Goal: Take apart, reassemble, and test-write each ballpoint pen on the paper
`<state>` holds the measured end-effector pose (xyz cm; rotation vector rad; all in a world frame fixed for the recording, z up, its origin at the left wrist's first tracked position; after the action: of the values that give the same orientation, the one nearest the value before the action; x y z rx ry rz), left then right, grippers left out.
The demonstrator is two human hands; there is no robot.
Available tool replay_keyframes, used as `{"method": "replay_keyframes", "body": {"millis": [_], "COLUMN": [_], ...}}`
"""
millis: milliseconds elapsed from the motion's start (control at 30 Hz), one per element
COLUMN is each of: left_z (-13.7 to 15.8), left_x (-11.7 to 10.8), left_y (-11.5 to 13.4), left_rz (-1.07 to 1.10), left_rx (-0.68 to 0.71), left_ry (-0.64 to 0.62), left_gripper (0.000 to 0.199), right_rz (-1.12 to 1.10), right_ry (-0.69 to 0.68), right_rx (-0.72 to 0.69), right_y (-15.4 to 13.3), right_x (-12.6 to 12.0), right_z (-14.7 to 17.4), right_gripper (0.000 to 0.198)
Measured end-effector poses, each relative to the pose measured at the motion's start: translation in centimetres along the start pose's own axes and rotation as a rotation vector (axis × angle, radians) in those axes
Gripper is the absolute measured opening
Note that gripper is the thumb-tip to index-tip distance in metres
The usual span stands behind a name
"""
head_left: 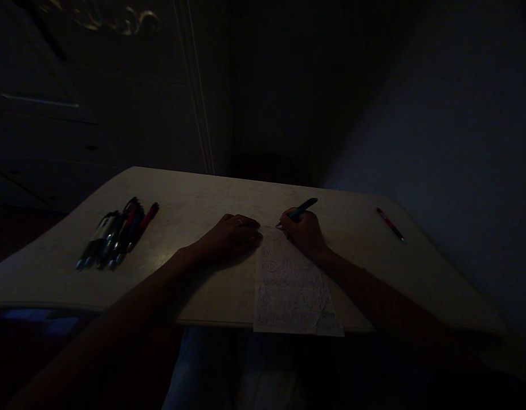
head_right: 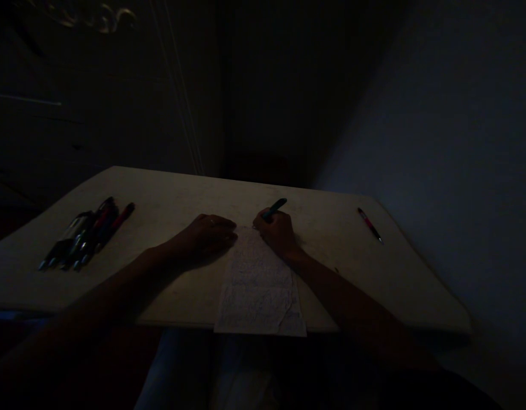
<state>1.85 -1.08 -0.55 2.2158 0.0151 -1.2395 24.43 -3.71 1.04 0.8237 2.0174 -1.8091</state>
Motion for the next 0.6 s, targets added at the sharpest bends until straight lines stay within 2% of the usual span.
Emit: {"method": "replay_keyframes", "body": {"millis": [467, 600], "left_z": [-0.15, -0.16], "left_x": [0.04, -0.18], "left_y": [0.08, 0.25], "left_rz": [0.010, 0.012], "left_rx": [-0.015, -0.025], "left_ry": [0.003, -0.006], "left_gripper": [0.028, 0.028], "right_rz": [0.097, 0.079], "right_ry": [0.019, -0.019], "right_rx": [-0.101, -0.107], "right_y": [-0.04, -0.08], "right_x": [0.14, 0.18], "right_z": [-0.24, -0.14], "right_gripper": [0.016, 0.016]}}
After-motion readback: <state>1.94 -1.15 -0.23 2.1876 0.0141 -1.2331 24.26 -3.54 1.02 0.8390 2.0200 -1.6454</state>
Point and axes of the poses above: each hand's wrist, its own z-axis away from the middle knuckle, its own x-axis out of the palm, y = z × x, the point moved 2 cm from there along -z, towards the middle knuckle, and after that the axes turned 11 degrees about z, right-handed, at the moved point
